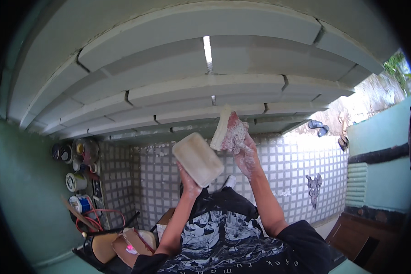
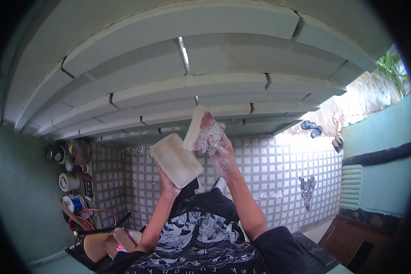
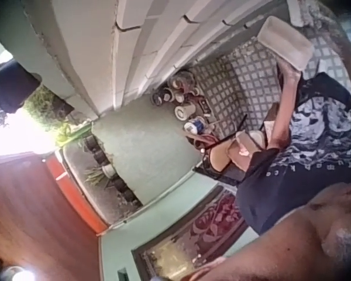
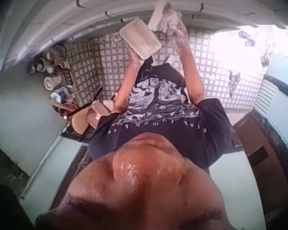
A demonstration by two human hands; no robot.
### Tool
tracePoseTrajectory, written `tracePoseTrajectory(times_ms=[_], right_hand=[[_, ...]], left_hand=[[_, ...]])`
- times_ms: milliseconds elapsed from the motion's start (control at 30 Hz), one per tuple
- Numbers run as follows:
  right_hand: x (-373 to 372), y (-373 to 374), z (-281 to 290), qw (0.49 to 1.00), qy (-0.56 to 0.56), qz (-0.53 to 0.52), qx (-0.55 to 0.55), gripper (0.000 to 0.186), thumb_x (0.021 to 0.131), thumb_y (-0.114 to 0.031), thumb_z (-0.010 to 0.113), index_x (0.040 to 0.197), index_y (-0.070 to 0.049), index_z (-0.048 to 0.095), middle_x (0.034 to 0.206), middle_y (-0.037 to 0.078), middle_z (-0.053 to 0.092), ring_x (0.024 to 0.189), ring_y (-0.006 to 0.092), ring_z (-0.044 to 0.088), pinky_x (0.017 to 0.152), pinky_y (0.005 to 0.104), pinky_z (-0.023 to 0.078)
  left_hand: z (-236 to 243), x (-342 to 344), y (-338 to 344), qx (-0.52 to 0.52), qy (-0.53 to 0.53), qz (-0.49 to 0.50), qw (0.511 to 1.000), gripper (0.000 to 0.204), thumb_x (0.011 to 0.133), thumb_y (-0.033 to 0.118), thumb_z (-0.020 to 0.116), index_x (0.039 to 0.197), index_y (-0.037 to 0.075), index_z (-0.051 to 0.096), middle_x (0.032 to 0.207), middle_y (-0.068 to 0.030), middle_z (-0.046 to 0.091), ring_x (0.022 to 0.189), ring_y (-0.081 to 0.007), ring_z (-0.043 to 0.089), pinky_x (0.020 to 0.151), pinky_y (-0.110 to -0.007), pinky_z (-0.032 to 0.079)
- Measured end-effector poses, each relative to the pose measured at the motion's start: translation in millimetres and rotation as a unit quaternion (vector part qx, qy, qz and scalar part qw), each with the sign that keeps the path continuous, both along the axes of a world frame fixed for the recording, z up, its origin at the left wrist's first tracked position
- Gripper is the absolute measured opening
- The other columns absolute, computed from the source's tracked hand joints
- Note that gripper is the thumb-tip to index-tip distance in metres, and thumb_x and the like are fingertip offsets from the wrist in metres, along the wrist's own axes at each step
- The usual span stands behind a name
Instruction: Applying patching compound to fill gaps between concrete wall blocks.
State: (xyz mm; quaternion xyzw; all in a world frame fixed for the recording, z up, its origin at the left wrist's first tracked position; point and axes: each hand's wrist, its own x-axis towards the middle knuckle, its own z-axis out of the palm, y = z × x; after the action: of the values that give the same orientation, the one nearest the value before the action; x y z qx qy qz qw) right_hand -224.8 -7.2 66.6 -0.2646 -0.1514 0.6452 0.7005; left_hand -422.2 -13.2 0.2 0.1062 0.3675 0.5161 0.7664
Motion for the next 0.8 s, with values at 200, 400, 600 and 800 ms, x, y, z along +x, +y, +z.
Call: tracePoseTrajectory(times_ms=[200, 400, 600, 800], right_hand=[[-2, -6, 20, 0.999, -0.034, 0.012, 0.007, 0.061, 0.082, -0.009, 0.063, 0.136, -0.003, 0.034, 0.128, 0.007, 0.050, 0.117, 0.0182, 0.050, 0.100, 0.0329, 0.040], [-7, 6, 19, 0.991, -0.082, -0.108, 0.005, 0.051, 0.086, -0.005, 0.058, 0.131, 0.000, 0.035, 0.123, 0.010, 0.052, 0.111, 0.0194, 0.054, 0.096, 0.0299, 0.043], [34, 82, 34, 0.529, -0.747, -0.401, 0.020, 0.039, 0.084, 0.003, 0.052, 0.122, 0.003, 0.044, 0.117, 0.017, 0.054, 0.108, 0.0324, 0.054, 0.092, 0.0375, 0.043], [22, 152, 67, 0.496, -0.645, -0.578, -0.062, 0.045, 0.072, 0.009, 0.047, 0.116, 0.001, 0.049, 0.107, 0.021, 0.058, 0.103, 0.0360, 0.056, 0.087, 0.0400, 0.044]], left_hand=[[29, 19, 36, 0.039, -0.036, -0.063, 0.997, 0.074, 0.087, 0.068, 0.027, 0.142, 0.018, 0.026, 0.138, -0.0052, 0.040, 0.123, -0.0258, 0.044, 0.100, -0.045, 0.040], [12, -7, 67, 0.024, -0.021, -0.077, 0.997, 0.071, 0.088, 0.065, 0.034, 0.140, 0.017, 0.029, 0.138, -0.0070, 0.041, 0.122, -0.0286, 0.046, 0.098, -0.050, 0.043], [37, -78, 94, 0.032, -0.035, -0.119, 0.992, 0.064, 0.091, 0.061, 0.031, 0.139, 0.020, 0.031, 0.135, -0.0049, 0.045, 0.118, -0.0274, 0.050, 0.095, -0.050, 0.045], [6, -166, 135, 0.062, 0.036, -0.125, 0.990, 0.060, 0.091, 0.060, 0.031, 0.137, 0.021, 0.033, 0.131, -0.0040, 0.047, 0.116, -0.0264, 0.051, 0.094, -0.048, 0.046]])
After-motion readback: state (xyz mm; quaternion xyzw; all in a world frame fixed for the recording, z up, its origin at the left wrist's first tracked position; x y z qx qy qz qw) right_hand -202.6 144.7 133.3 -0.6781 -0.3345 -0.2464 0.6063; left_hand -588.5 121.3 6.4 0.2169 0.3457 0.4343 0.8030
